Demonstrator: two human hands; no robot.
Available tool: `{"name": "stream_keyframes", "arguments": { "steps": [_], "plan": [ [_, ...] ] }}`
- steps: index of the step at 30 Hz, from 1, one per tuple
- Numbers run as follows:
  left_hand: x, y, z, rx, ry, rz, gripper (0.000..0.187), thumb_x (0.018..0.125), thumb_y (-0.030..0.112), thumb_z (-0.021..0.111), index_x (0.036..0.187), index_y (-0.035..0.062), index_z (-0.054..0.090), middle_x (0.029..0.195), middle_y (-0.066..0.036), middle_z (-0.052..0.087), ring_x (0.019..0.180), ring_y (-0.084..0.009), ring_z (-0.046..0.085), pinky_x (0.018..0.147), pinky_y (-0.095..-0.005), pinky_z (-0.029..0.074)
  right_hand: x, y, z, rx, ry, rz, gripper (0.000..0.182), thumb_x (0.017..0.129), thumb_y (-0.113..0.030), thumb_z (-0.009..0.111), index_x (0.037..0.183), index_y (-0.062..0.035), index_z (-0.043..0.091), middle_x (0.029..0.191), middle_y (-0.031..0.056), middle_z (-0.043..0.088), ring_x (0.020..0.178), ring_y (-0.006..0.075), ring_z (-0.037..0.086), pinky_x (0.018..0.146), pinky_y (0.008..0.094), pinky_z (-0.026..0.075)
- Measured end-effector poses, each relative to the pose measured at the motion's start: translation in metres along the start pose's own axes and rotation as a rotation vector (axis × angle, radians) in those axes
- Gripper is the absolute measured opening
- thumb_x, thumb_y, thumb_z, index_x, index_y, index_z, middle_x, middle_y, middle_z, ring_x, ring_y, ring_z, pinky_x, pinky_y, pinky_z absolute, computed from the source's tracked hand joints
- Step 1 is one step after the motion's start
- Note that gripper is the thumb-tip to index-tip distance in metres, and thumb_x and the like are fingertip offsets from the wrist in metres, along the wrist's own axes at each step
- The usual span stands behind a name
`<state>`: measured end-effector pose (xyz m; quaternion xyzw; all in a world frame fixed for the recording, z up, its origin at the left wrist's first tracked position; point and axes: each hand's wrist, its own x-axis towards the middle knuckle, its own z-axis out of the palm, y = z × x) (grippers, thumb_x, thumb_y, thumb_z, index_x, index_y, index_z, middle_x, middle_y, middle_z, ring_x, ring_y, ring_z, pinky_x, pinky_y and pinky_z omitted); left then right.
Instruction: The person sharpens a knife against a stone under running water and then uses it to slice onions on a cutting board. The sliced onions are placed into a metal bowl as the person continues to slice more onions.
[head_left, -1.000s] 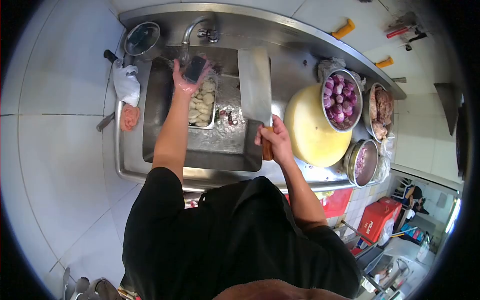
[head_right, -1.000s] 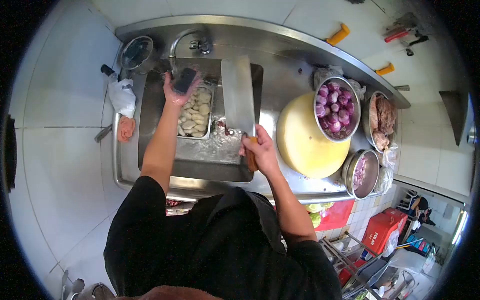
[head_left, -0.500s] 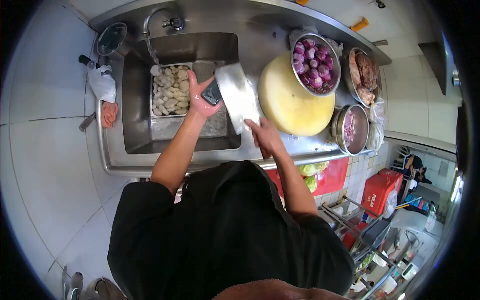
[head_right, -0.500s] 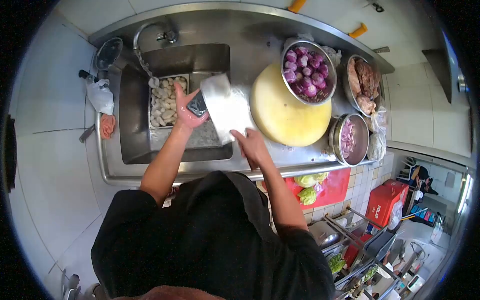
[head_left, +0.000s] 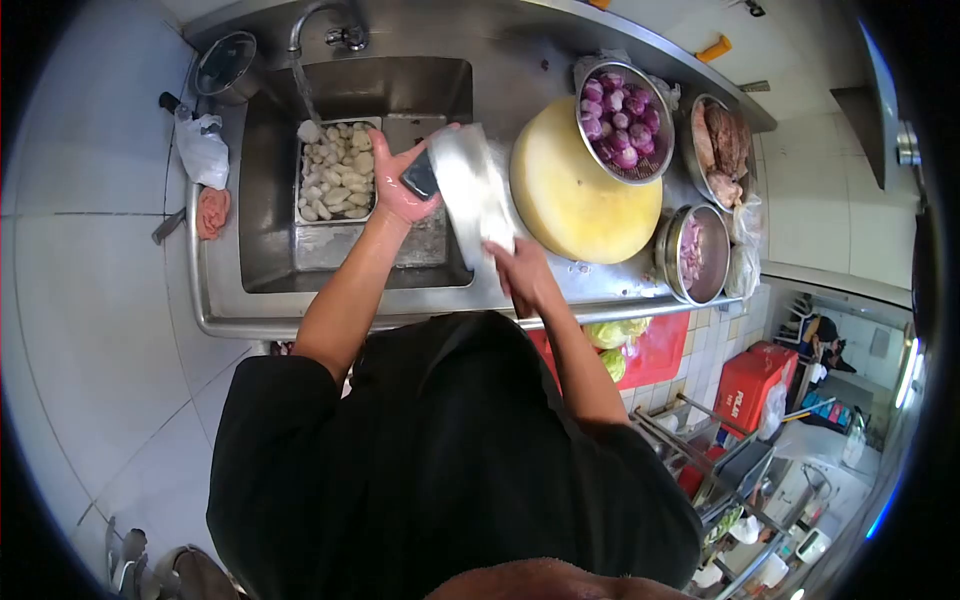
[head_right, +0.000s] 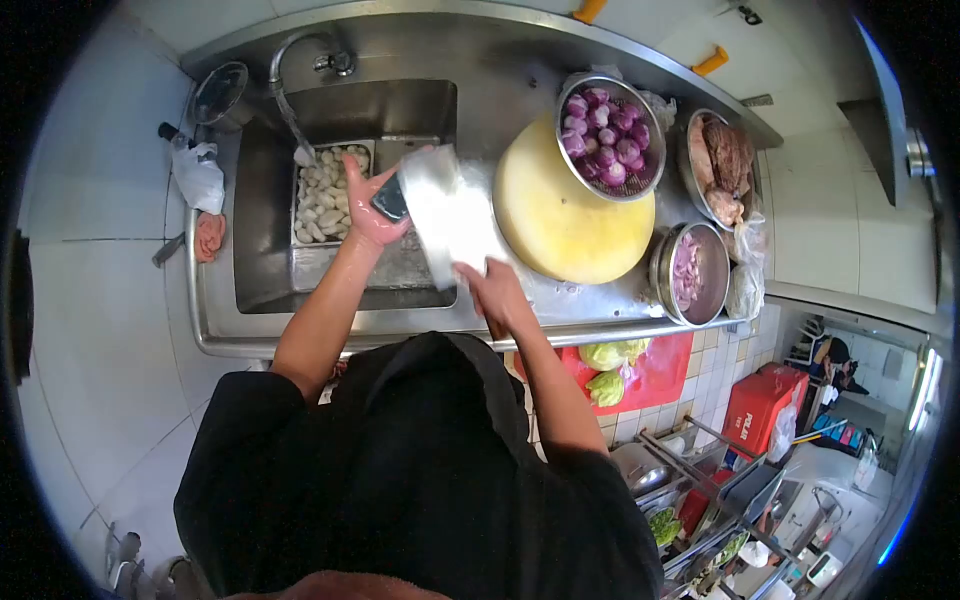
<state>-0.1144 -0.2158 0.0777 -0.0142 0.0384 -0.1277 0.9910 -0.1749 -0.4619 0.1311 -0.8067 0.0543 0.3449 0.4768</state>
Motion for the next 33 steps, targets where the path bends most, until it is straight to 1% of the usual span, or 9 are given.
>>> {"name": "stream_keyframes", "arguments": {
  "steps": [3, 6, 9, 11, 16, 23, 26, 29, 33],
  "plan": [
    [-0.006, 0.003, 0.009, 0.067, 0.025, 0.057, 0.131, 0.080, 0.097, 0.034, 0.149, -0.0130, 0.038, 0.145, -0.030, 0.054, 0.135, -0.0400, 0.054, 0.118, -0.0537, 0.037, -0.023, 0.022, 0.002, 0.041, -0.158, 0.071, 0.053, 0.097, -0.047, 0.070, 0.075, -0.0010, 0.055, 0.057, 0.0065, 0.056, 0.042, 0.0169, 0.054, 0.043, 0.0338, 0.044],
    [-0.009, -0.005, -0.018, -0.163, -0.127, -0.116, 0.132, 0.078, 0.099, 0.035, 0.148, -0.0125, 0.041, 0.138, -0.027, 0.061, 0.127, -0.0408, 0.060, 0.114, -0.0538, 0.042, 0.015, -0.014, 0.000, 0.058, 0.076, -0.070, 0.054, 0.097, -0.049, 0.069, 0.075, -0.0025, 0.054, 0.055, 0.0055, 0.054, 0.043, 0.0157, 0.053, 0.044, 0.0341, 0.044],
    [-0.006, 0.004, -0.016, -0.152, -0.165, -0.086, 0.134, 0.077, 0.099, 0.036, 0.150, -0.0133, 0.037, 0.147, -0.029, 0.053, 0.136, -0.0416, 0.053, 0.118, -0.0542, 0.038, 0.003, -0.021, 0.007, -0.061, 0.071, -0.017, 0.051, 0.095, -0.049, 0.071, 0.086, -0.0004, 0.058, 0.057, 0.0050, 0.055, 0.046, 0.0159, 0.056, 0.045, 0.0339, 0.045],
    [-0.011, 0.007, 0.016, 0.130, 0.057, 0.092, 0.134, 0.076, 0.100, 0.034, 0.151, -0.0106, 0.037, 0.157, -0.030, 0.041, 0.145, -0.0425, 0.041, 0.120, -0.0526, 0.035, -0.029, -0.008, 0.004, -0.053, -0.143, 0.046, 0.051, 0.095, -0.049, 0.071, 0.103, 0.0017, 0.067, 0.056, 0.0050, 0.054, 0.044, 0.0167, 0.055, 0.043, 0.0330, 0.044],
    [-0.018, -0.001, -0.021, -0.034, -0.121, -0.135, 0.129, 0.076, 0.100, 0.034, 0.146, -0.0071, 0.047, 0.140, -0.022, 0.061, 0.131, -0.0331, 0.058, 0.114, -0.0471, 0.042, 0.021, -0.030, -0.001, 0.026, 0.095, -0.051, 0.055, 0.097, -0.051, 0.068, 0.077, -0.0014, 0.055, 0.053, 0.0069, 0.056, 0.043, 0.0163, 0.054, 0.045, 0.0343, 0.045],
    [-0.026, 0.002, 0.022, 0.163, 0.113, 0.092, 0.131, 0.079, 0.099, 0.029, 0.149, -0.0103, 0.041, 0.142, -0.025, 0.059, 0.136, -0.0368, 0.054, 0.115, -0.0515, 0.041, -0.026, 0.004, 0.012, -0.002, -0.088, 0.038, 0.048, 0.097, -0.045, 0.071, 0.088, 0.0022, 0.064, 0.053, 0.0071, 0.057, 0.041, 0.0155, 0.052, 0.045, 0.0344, 0.044],
    [-0.032, -0.009, -0.003, -0.038, -0.102, -0.165, 0.126, 0.080, 0.099, 0.027, 0.147, -0.0061, 0.047, 0.135, -0.018, 0.065, 0.122, -0.0301, 0.064, 0.108, -0.0463, 0.048, 0.020, -0.039, 0.003, -0.018, 0.133, -0.078, 0.046, 0.102, -0.042, 0.065, 0.077, -0.0045, 0.054, 0.053, 0.0045, 0.055, 0.043, 0.0143, 0.053, 0.045, 0.0323, 0.044],
    [-0.027, 0.001, 0.003, -0.090, -0.211, -0.149, 0.132, 0.073, 0.101, 0.037, 0.148, -0.0070, 0.045, 0.142, -0.018, 0.061, 0.131, -0.0317, 0.058, 0.116, -0.0484, 0.040, 0.010, -0.035, 0.012, -0.110, 0.113, -0.084, 0.050, 0.102, -0.044, 0.064, 0.075, -0.0039, 0.054, 0.052, 0.0047, 0.055, 0.044, 0.0140, 0.054, 0.047, 0.0317, 0.045],
    [-0.032, 0.006, 0.022, 0.142, 0.202, 0.090, 0.132, 0.073, 0.102, 0.036, 0.149, -0.0056, 0.045, 0.143, -0.019, 0.060, 0.135, -0.0331, 0.055, 0.118, -0.0521, 0.038, -0.038, -0.002, 0.018, -0.010, -0.090, 0.086, 0.041, 0.099, -0.037, 0.071, 0.082, -0.0007, 0.062, 0.052, 0.0059, 0.056, 0.045, 0.0155, 0.055, 0.046, 0.0327, 0.043]
  ]
}}
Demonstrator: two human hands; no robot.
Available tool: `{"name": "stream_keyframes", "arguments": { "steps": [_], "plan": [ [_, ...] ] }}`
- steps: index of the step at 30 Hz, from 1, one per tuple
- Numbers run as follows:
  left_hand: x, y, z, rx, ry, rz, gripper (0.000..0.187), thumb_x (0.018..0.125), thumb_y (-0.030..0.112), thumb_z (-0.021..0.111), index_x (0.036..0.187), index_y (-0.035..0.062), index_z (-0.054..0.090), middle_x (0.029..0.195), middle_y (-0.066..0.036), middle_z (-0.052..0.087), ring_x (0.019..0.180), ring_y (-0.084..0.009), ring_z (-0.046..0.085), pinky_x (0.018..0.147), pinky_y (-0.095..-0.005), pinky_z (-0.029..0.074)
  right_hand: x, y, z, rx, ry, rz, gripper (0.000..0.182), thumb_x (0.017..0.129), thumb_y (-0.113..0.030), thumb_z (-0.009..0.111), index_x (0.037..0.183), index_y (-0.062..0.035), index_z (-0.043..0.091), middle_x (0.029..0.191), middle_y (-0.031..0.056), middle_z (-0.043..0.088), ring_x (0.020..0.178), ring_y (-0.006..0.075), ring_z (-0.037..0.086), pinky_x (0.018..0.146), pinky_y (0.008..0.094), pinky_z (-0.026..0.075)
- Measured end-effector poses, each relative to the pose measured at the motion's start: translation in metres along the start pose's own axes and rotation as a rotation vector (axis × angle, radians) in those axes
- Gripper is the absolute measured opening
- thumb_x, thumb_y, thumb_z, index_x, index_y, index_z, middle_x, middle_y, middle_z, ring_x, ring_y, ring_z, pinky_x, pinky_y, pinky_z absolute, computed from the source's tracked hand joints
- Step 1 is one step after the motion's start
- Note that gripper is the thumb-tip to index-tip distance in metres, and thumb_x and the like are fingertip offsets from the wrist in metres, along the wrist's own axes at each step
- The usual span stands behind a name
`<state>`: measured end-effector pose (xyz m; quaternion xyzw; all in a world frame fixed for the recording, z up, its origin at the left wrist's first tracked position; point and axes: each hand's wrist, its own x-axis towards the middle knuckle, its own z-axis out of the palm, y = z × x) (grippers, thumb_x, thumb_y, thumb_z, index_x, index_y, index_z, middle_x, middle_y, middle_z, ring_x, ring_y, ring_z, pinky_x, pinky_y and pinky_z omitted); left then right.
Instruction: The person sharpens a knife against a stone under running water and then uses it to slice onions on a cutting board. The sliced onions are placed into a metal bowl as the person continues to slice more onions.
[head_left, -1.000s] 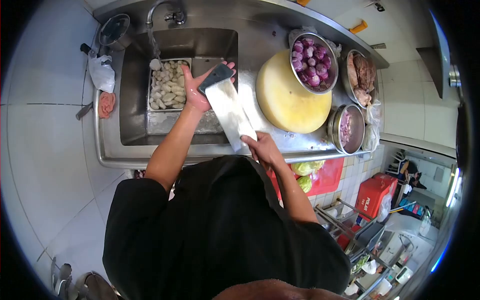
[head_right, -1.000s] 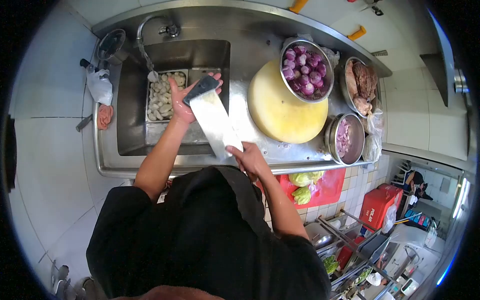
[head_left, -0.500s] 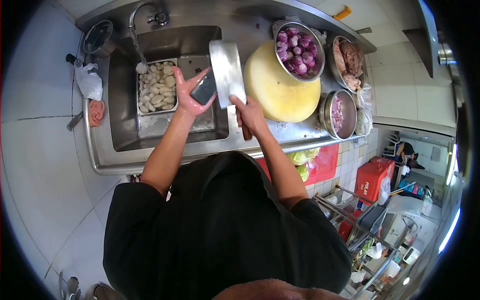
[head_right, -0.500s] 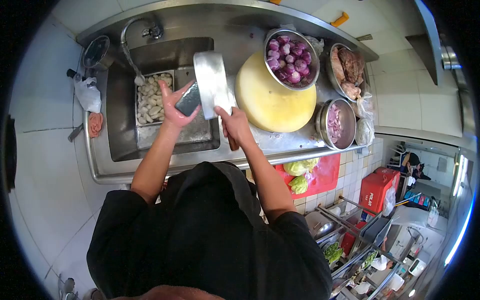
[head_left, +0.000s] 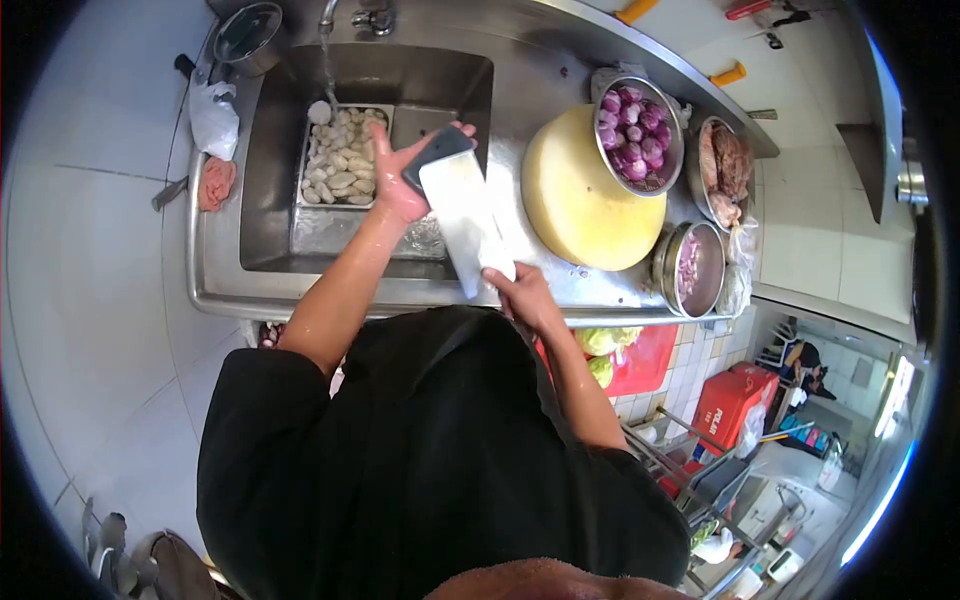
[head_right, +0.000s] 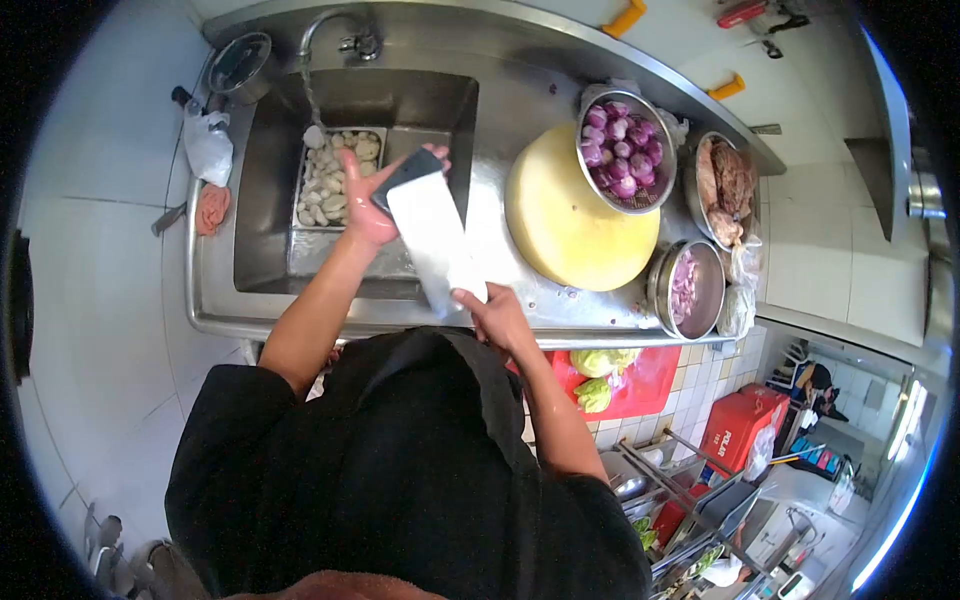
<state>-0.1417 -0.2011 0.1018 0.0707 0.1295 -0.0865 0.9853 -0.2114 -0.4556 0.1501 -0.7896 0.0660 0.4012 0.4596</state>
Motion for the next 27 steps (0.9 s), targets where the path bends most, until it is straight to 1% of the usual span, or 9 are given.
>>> {"name": "stream_keyframes", "arguments": {
  "steps": [2, 4, 10, 13, 16, 20, 22, 24, 27],
  "plan": [
    [-0.016, -0.020, 0.012, 0.023, 0.137, -0.086, 0.132, 0.073, 0.102, 0.037, 0.148, -0.0059, 0.047, 0.142, -0.018, 0.062, 0.133, -0.0317, 0.057, 0.117, -0.0501, 0.039, 0.047, 0.003, -0.012, -0.179, 0.192, -0.185, 0.042, 0.100, -0.039, 0.069, 0.078, -0.0030, 0.060, 0.051, 0.0040, 0.055, 0.044, 0.0137, 0.053, 0.044, 0.0313, 0.041],
    [0.000, -0.026, -0.013, -0.273, -0.331, -0.270, 0.129, 0.073, 0.101, 0.039, 0.144, -0.0067, 0.049, 0.138, -0.018, 0.064, 0.127, -0.0263, 0.062, 0.115, -0.0444, 0.042, 0.063, -0.042, -0.015, 0.090, 0.265, -0.188, 0.046, 0.102, -0.043, 0.065, 0.078, -0.0046, 0.056, 0.051, 0.0034, 0.052, 0.042, 0.0130, 0.050, 0.045, 0.0311, 0.041],
    [0.005, 0.004, -0.013, -0.109, -0.074, -0.015, 0.131, 0.073, 0.101, 0.038, 0.146, -0.0064, 0.047, 0.147, -0.022, 0.057, 0.134, -0.0370, 0.056, 0.116, -0.0524, 0.040, 0.002, 0.001, 0.001, -0.053, -0.039, -0.009, 0.048, 0.098, -0.046, 0.069, 0.078, -0.0020, 0.063, 0.051, 0.0070, 0.057, 0.043, 0.0173, 0.055, 0.047, 0.0358, 0.045],
    [-0.003, -0.028, -0.011, -0.077, 0.038, -0.118, 0.130, 0.075, 0.100, 0.036, 0.147, -0.0074, 0.046, 0.145, -0.021, 0.058, 0.132, -0.0362, 0.057, 0.116, -0.0524, 0.039, 0.051, -0.021, -0.017, -0.134, 0.140, -0.113, 0.050, 0.097, -0.048, 0.070, 0.077, -0.0036, 0.060, 0.051, 0.0058, 0.056, 0.043, 0.0160, 0.054, 0.046, 0.0340, 0.043],
    [0.005, -0.021, -0.015, -0.222, -0.202, -0.188, 0.131, 0.074, 0.101, 0.037, 0.147, -0.0074, 0.047, 0.141, -0.022, 0.061, 0.130, -0.0369, 0.059, 0.117, -0.0533, 0.039, 0.066, -0.032, -0.009, 0.043, 0.231, -0.182, 0.049, 0.098, -0.048, 0.067, 0.083, -0.0021, 0.060, 0.052, 0.0061, 0.056, 0.041, 0.0155, 0.052, 0.045, 0.0332, 0.042],
    [0.005, 0.009, -0.014, -0.166, -0.022, 0.012, 0.130, 0.075, 0.101, 0.034, 0.144, -0.0087, 0.049, 0.138, -0.026, 0.062, 0.128, -0.0407, 0.060, 0.117, -0.0539, 0.039, 0.012, -0.009, -0.002, 0.023, -0.055, -0.009, 0.042, 0.096, -0.039, 0.073, 0.087, 0.0006, 0.064, 0.054, 0.0058, 0.058, 0.043, 0.0164, 0.054, 0.043, 0.0340, 0.042],
    [-0.003, -0.007, -0.007, 0.007, 0.077, -0.016, 0.127, 0.075, 0.101, 0.033, 0.141, -0.0064, 0.054, 0.134, -0.022, 0.066, 0.123, -0.0368, 0.063, 0.112, -0.0518, 0.044, 0.042, -0.010, -0.009, -0.215, 0.151, -0.110, 0.042, 0.096, -0.040, 0.073, 0.086, -0.0002, 0.062, 0.053, 0.0053, 0.056, 0.042, 0.0157, 0.052, 0.043, 0.0335, 0.042],
    [0.000, -0.021, -0.016, -0.356, -0.270, -0.289, 0.124, 0.074, 0.102, 0.034, 0.139, -0.0012, 0.058, 0.132, -0.016, 0.068, 0.117, -0.0311, 0.066, 0.105, -0.0475, 0.048, 0.071, -0.044, -0.016, -0.014, 0.232, -0.166, 0.047, 0.098, -0.046, 0.069, 0.083, -0.0024, 0.057, 0.051, 0.0045, 0.053, 0.043, 0.0156, 0.052, 0.046, 0.0336, 0.044],
    [0.001, -0.007, -0.011, -0.216, -0.204, -0.186, 0.129, 0.073, 0.102, 0.035, 0.144, -0.0045, 0.051, 0.137, -0.019, 0.064, 0.124, -0.0328, 0.062, 0.112, -0.0495, 0.044, 0.063, -0.037, -0.008, -0.045, 0.185, -0.180, 0.046, 0.102, -0.043, 0.063, 0.076, -0.0058, 0.056, 0.050, 0.0034, 0.052, 0.041, 0.0135, 0.050, 0.043, 0.0302, 0.040]
  ]
}}
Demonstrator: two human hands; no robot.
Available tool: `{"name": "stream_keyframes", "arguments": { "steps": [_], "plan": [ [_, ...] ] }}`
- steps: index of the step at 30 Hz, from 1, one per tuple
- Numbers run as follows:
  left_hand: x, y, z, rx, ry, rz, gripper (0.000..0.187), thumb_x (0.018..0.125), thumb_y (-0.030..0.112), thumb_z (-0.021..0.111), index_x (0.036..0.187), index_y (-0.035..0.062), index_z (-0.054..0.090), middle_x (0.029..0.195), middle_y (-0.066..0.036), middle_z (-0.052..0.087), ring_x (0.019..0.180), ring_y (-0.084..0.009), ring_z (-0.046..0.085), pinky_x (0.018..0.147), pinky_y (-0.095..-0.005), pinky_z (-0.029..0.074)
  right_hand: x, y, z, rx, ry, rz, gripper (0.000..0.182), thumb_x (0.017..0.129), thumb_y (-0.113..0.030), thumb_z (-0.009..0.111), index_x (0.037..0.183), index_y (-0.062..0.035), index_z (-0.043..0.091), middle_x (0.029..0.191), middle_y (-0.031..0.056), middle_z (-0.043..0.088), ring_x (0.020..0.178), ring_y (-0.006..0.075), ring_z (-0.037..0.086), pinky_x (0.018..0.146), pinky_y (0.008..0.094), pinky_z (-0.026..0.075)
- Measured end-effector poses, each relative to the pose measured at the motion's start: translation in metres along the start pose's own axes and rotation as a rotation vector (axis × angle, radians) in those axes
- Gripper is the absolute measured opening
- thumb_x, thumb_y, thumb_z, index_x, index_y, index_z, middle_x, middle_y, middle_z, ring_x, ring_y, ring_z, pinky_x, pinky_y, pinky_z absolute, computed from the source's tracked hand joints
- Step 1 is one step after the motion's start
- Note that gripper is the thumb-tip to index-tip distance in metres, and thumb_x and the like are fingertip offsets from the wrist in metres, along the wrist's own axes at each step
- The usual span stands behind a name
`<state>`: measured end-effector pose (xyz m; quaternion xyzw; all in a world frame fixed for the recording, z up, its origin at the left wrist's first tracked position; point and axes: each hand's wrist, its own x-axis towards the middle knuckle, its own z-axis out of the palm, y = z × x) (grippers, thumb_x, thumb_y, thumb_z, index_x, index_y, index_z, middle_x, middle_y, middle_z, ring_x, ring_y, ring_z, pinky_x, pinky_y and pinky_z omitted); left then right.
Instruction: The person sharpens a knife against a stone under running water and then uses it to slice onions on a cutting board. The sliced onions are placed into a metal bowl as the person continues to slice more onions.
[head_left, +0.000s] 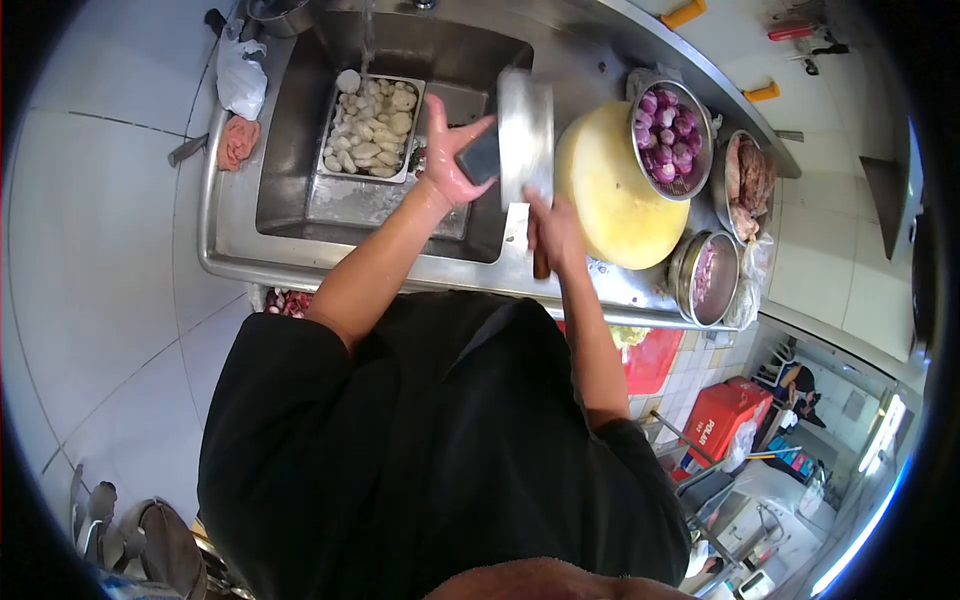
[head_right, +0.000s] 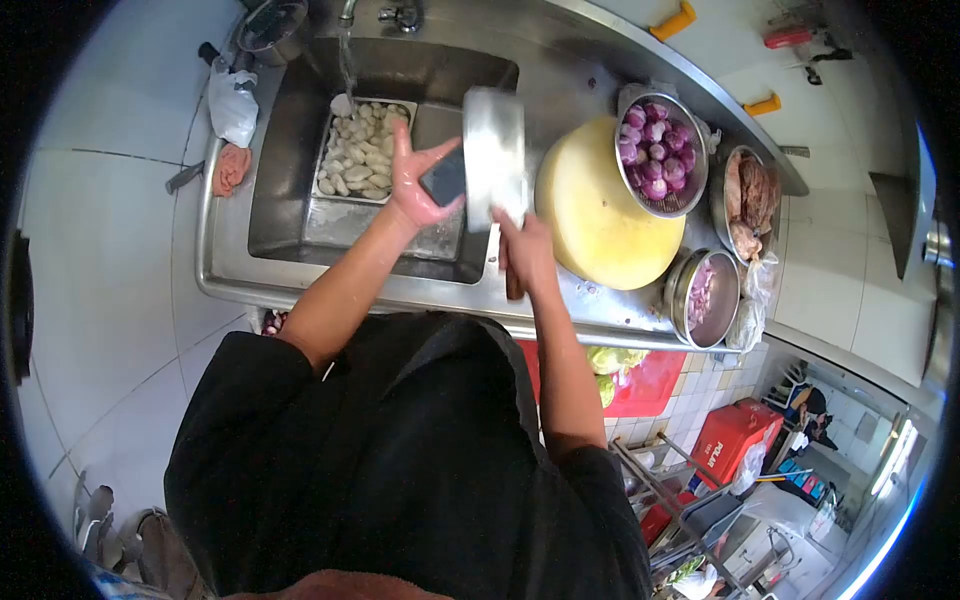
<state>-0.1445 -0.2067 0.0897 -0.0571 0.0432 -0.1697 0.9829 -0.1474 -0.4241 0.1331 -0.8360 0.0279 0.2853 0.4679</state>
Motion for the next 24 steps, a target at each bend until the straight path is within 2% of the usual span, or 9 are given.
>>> {"name": "stream_keyframes", "arguments": {
  "steps": [3, 7, 11, 12, 13, 17, 18, 21, 24],
  "plan": [
    [0.005, 0.023, 0.002, 0.115, 0.157, 0.236, 0.130, 0.073, 0.103, 0.032, 0.141, -0.0062, 0.053, 0.145, -0.023, 0.058, 0.133, -0.0368, 0.055, 0.114, -0.0537, 0.041, -0.061, 0.018, 0.001, -0.025, -0.223, 0.181, 0.046, 0.096, -0.043, 0.071, 0.094, 0.0032, 0.070, 0.053, 0.0072, 0.059, 0.045, 0.0159, 0.055, 0.048, 0.0343, 0.045],
    [0.004, -0.016, 0.004, 0.193, 0.203, 0.075, 0.132, 0.070, 0.104, 0.035, 0.146, -0.0033, 0.050, 0.140, -0.018, 0.062, 0.128, -0.0312, 0.060, 0.113, -0.0484, 0.042, 0.014, 0.027, -0.002, 0.076, -0.002, 0.002, 0.048, 0.096, -0.046, 0.070, 0.084, -0.0007, 0.061, 0.052, 0.0053, 0.055, 0.041, 0.0161, 0.052, 0.043, 0.0335, 0.042],
    [0.005, 0.007, -0.005, -0.053, -0.296, -0.035, 0.130, 0.075, 0.101, 0.033, 0.148, -0.0066, 0.046, 0.145, -0.022, 0.058, 0.132, -0.0369, 0.058, 0.116, -0.0511, 0.041, -0.011, 0.004, 0.002, -0.128, 0.007, -0.001, 0.050, 0.096, -0.046, 0.071, 0.086, 0.0028, 0.063, 0.055, 0.0079, 0.059, 0.042, 0.0163, 0.054, 0.044, 0.0338, 0.043],
    [0.004, 0.012, 0.014, 0.103, 0.090, 0.150, 0.132, 0.075, 0.101, 0.031, 0.151, -0.0075, 0.042, 0.155, -0.024, 0.047, 0.139, -0.0386, 0.050, 0.119, -0.0518, 0.037, -0.039, 0.001, 0.003, -0.095, -0.078, 0.015, 0.048, 0.096, -0.043, 0.072, 0.096, 0.0043, 0.069, 0.056, 0.0087, 0.060, 0.043, 0.0162, 0.055, 0.044, 0.0339, 0.043],
    [0.005, 0.019, 0.013, 0.121, 0.088, 0.207, 0.130, 0.073, 0.101, 0.040, 0.148, -0.0057, 0.047, 0.148, -0.021, 0.056, 0.134, -0.0356, 0.055, 0.119, -0.0523, 0.036, -0.055, 0.012, 0.004, -0.009, -0.156, 0.084, 0.044, 0.096, -0.041, 0.073, 0.107, 0.0024, 0.072, 0.054, 0.0065, 0.059, 0.044, 0.0150, 0.056, 0.046, 0.0333, 0.044],
    [0.006, -0.014, 0.011, 0.185, 0.214, 0.110, 0.130, 0.076, 0.101, 0.032, 0.149, -0.0066, 0.045, 0.148, -0.022, 0.055, 0.135, -0.0346, 0.055, 0.117, -0.0477, 0.039, 0.016, 0.030, -0.004, 0.002, 0.002, 0.015, 0.048, 0.096, -0.045, 0.070, 0.085, 0.0012, 0.064, 0.053, 0.0051, 0.057, 0.041, 0.0148, 0.051, 0.044, 0.0323, 0.042],
    [0.010, -0.015, -0.002, 0.073, 0.043, 0.033, 0.129, 0.075, 0.101, 0.034, 0.146, -0.0058, 0.048, 0.140, -0.021, 0.061, 0.131, -0.0320, 0.058, 0.114, -0.0455, 0.042, 0.011, -0.018, -0.008, 0.147, 0.038, 0.043, 0.052, 0.096, -0.048, 0.069, 0.077, -0.0008, 0.058, 0.050, 0.0059, 0.054, 0.040, 0.0164, 0.050, 0.044, 0.0335, 0.043],
    [0.014, 0.007, -0.014, -0.017, -0.172, -0.025, 0.131, 0.071, 0.102, 0.039, 0.146, -0.0053, 0.049, 0.143, -0.019, 0.060, 0.130, -0.0304, 0.059, 0.115, -0.0480, 0.041, -0.007, -0.003, 0.001, -0.054, 0.064, -0.014, 0.053, 0.097, -0.048, 0.069, 0.078, 0.0010, 0.059, 0.052, 0.0084, 0.057, 0.043, 0.0184, 0.056, 0.045, 0.0346, 0.045],
    [0.012, 0.023, 0.008, 0.116, 0.136, 0.212, 0.131, 0.072, 0.102, 0.040, 0.147, -0.0058, 0.047, 0.142, -0.020, 0.060, 0.130, -0.0334, 0.059, 0.116, -0.0518, 0.040, -0.058, 0.017, 0.002, -0.026, -0.161, 0.116, 0.051, 0.097, -0.045, 0.070, 0.100, 0.0055, 0.069, 0.052, 0.0094, 0.058, 0.045, 0.0189, 0.058, 0.049, 0.0358, 0.048]
  ]
}}
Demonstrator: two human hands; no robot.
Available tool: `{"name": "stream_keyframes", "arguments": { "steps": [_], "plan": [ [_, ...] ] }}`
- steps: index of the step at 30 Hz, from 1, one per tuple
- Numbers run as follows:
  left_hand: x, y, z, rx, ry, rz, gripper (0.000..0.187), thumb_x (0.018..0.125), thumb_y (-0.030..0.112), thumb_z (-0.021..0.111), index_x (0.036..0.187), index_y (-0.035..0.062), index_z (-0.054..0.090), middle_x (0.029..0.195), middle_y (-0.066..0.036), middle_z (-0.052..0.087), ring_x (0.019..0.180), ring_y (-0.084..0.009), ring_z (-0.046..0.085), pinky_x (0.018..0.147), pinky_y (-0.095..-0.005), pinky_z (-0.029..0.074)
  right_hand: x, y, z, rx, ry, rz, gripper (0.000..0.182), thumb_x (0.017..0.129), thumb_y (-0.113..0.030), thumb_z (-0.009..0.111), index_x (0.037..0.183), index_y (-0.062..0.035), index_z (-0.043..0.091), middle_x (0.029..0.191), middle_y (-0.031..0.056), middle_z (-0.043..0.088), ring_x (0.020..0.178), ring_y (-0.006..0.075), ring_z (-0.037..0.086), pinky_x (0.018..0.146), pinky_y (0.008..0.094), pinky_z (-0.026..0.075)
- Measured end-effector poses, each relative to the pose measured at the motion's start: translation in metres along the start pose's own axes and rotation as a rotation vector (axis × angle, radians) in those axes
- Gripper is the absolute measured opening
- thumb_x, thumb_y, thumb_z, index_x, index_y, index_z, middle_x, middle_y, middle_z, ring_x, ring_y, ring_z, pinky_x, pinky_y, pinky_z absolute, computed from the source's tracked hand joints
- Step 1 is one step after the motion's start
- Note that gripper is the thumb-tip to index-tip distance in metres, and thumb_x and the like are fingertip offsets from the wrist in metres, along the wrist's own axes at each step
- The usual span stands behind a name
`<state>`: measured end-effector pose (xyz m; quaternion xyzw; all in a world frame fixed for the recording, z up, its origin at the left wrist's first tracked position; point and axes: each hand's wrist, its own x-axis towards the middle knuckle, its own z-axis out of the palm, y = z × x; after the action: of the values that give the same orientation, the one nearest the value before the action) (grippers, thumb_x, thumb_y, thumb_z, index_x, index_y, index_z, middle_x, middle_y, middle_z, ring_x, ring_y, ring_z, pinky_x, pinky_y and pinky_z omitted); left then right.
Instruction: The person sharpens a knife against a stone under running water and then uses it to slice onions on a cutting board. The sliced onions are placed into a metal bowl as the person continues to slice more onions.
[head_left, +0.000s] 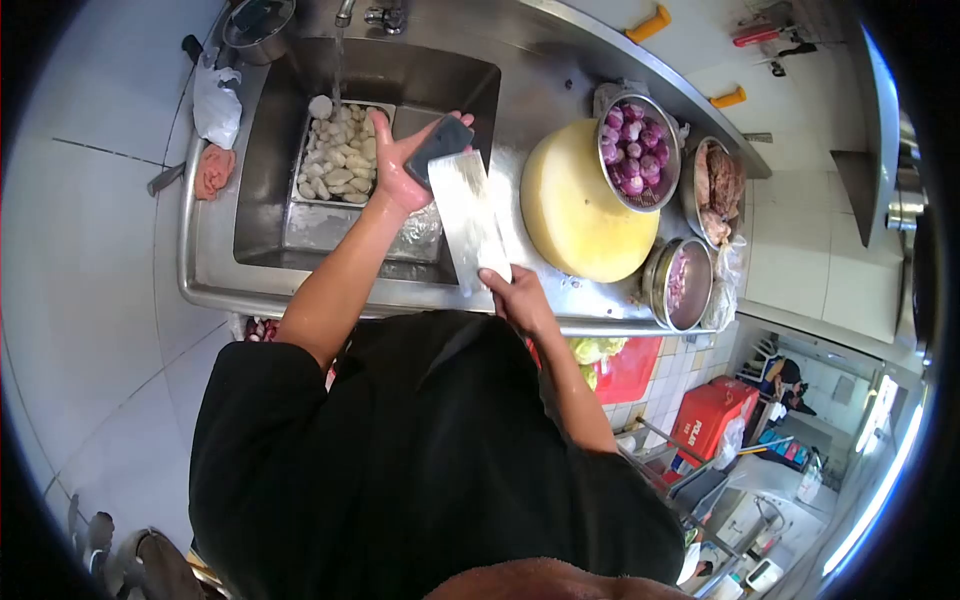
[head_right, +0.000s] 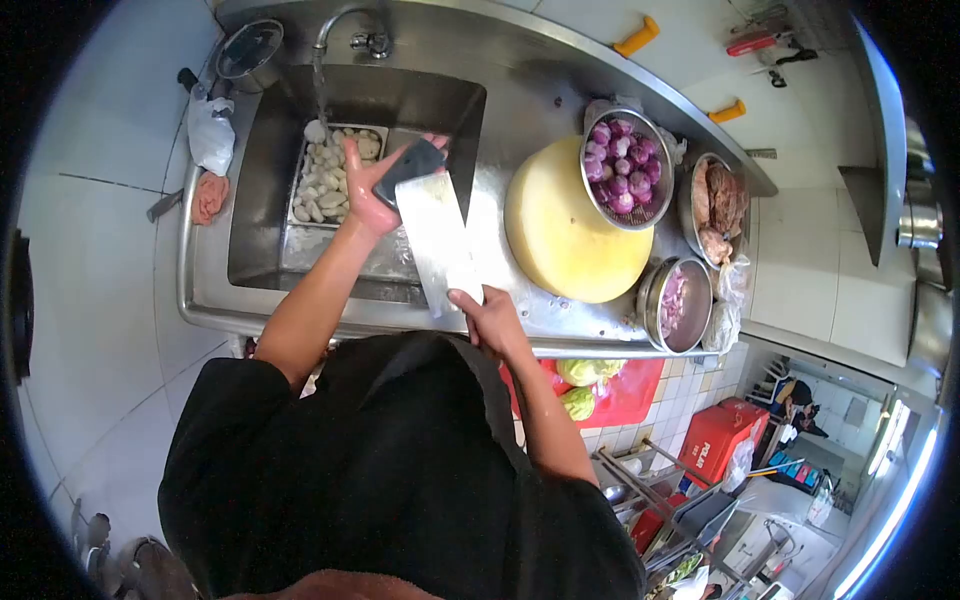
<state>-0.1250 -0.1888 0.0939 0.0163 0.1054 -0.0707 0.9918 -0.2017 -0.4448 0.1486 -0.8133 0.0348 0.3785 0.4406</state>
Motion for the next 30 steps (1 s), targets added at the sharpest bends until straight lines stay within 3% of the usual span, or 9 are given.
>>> {"name": "stream_keyframes", "arguments": {
  "steps": [4, 9, 13, 15, 19, 21, 24, 27, 30],
  "plan": [
    [-0.012, -0.041, 0.004, 0.088, 0.071, -0.111, 0.129, 0.073, 0.100, 0.042, 0.146, -0.0060, 0.048, 0.140, -0.017, 0.062, 0.127, -0.0282, 0.061, 0.113, -0.0448, 0.044, 0.057, -0.025, -0.024, 0.018, 0.175, -0.056, 0.052, 0.098, -0.048, 0.068, 0.076, -0.0026, 0.059, 0.052, 0.0044, 0.055, 0.044, 0.0177, 0.055, 0.049, 0.0334, 0.046],
    [-0.001, -0.015, -0.008, -0.064, -0.220, -0.134, 0.126, 0.075, 0.098, 0.043, 0.145, -0.0060, 0.048, 0.142, -0.021, 0.060, 0.130, -0.0328, 0.059, 0.115, -0.0495, 0.042, 0.033, -0.008, -0.007, -0.055, 0.106, -0.084, 0.044, 0.099, -0.041, 0.068, 0.083, 0.0006, 0.063, 0.056, 0.0056, 0.059, 0.042, 0.0154, 0.053, 0.044, 0.0323, 0.044],
    [-0.024, -0.039, 0.031, 0.147, 0.253, -0.101, 0.131, 0.075, 0.101, 0.033, 0.147, -0.0081, 0.046, 0.140, -0.020, 0.061, 0.132, -0.0327, 0.057, 0.113, -0.0486, 0.044, 0.043, -0.001, -0.013, -0.030, 0.172, -0.104, 0.035, 0.098, -0.033, 0.071, 0.084, -0.0013, 0.065, 0.053, 0.0040, 0.057, 0.042, 0.0145, 0.054, 0.042, 0.0315, 0.042],
    [-0.016, -0.052, 0.013, 0.078, 0.027, -0.165, 0.126, 0.076, 0.100, 0.038, 0.143, -0.0059, 0.051, 0.135, -0.017, 0.065, 0.121, -0.0263, 0.065, 0.108, -0.0456, 0.048, 0.063, -0.044, -0.028, 0.142, 0.272, -0.124, 0.048, 0.100, -0.044, 0.066, 0.076, -0.0037, 0.057, 0.052, 0.0053, 0.055, 0.042, 0.0151, 0.054, 0.046, 0.0319, 0.043],
    [-0.006, -0.018, -0.016, -0.076, -0.211, -0.164, 0.131, 0.077, 0.100, 0.033, 0.150, -0.0077, 0.042, 0.143, -0.022, 0.059, 0.132, -0.0354, 0.058, 0.117, -0.0496, 0.040, 0.020, -0.011, -0.010, -0.010, 0.106, -0.033, 0.043, 0.099, -0.041, 0.069, 0.086, 0.0004, 0.065, 0.053, 0.0060, 0.058, 0.042, 0.0148, 0.054, 0.045, 0.0316, 0.042],
    [-0.004, -0.008, -0.006, -0.029, 0.025, -0.021, 0.130, 0.077, 0.100, 0.033, 0.150, -0.0072, 0.044, 0.147, -0.024, 0.056, 0.137, -0.0387, 0.053, 0.119, -0.0543, 0.036, -0.006, 0.010, -0.003, 0.182, -0.041, 0.057, 0.041, 0.096, -0.037, 0.074, 0.093, 0.0042, 0.070, 0.054, 0.0062, 0.058, 0.043, 0.0162, 0.055, 0.046, 0.0335, 0.044],
    [-0.018, -0.042, 0.017, 0.106, 0.193, -0.111, 0.129, 0.075, 0.101, 0.035, 0.147, -0.0054, 0.049, 0.141, -0.018, 0.063, 0.130, -0.0314, 0.059, 0.114, -0.0505, 0.041, 0.049, 0.002, -0.023, -0.051, 0.183, -0.090, 0.045, 0.098, -0.039, 0.071, 0.075, -0.0024, 0.063, 0.051, 0.0042, 0.055, 0.041, 0.0160, 0.053, 0.044, 0.0345, 0.044],
    [-0.005, -0.052, 0.005, 0.118, -0.004, -0.157, 0.128, 0.075, 0.101, 0.034, 0.146, -0.0047, 0.050, 0.137, -0.017, 0.066, 0.127, -0.0293, 0.062, 0.114, -0.0486, 0.042, 0.071, -0.038, -0.026, 0.277, 0.281, -0.142, 0.043, 0.099, -0.040, 0.068, 0.080, -0.0023, 0.060, 0.050, 0.0037, 0.052, 0.042, 0.0151, 0.053, 0.043, 0.0339, 0.043],
    [0.000, -0.019, 0.011, 0.007, -0.024, -0.059, 0.130, 0.076, 0.101, 0.031, 0.149, -0.0066, 0.045, 0.151, -0.022, 0.053, 0.138, -0.0343, 0.053, 0.119, -0.0504, 0.037, 0.019, -0.006, -0.003, 0.014, 0.150, -0.088, 0.041, 0.100, -0.038, 0.068, 0.097, 0.0027, 0.065, 0.052, 0.0050, 0.056, 0.040, 0.0144, 0.052, 0.040, 0.0312, 0.040]
  ]
}}
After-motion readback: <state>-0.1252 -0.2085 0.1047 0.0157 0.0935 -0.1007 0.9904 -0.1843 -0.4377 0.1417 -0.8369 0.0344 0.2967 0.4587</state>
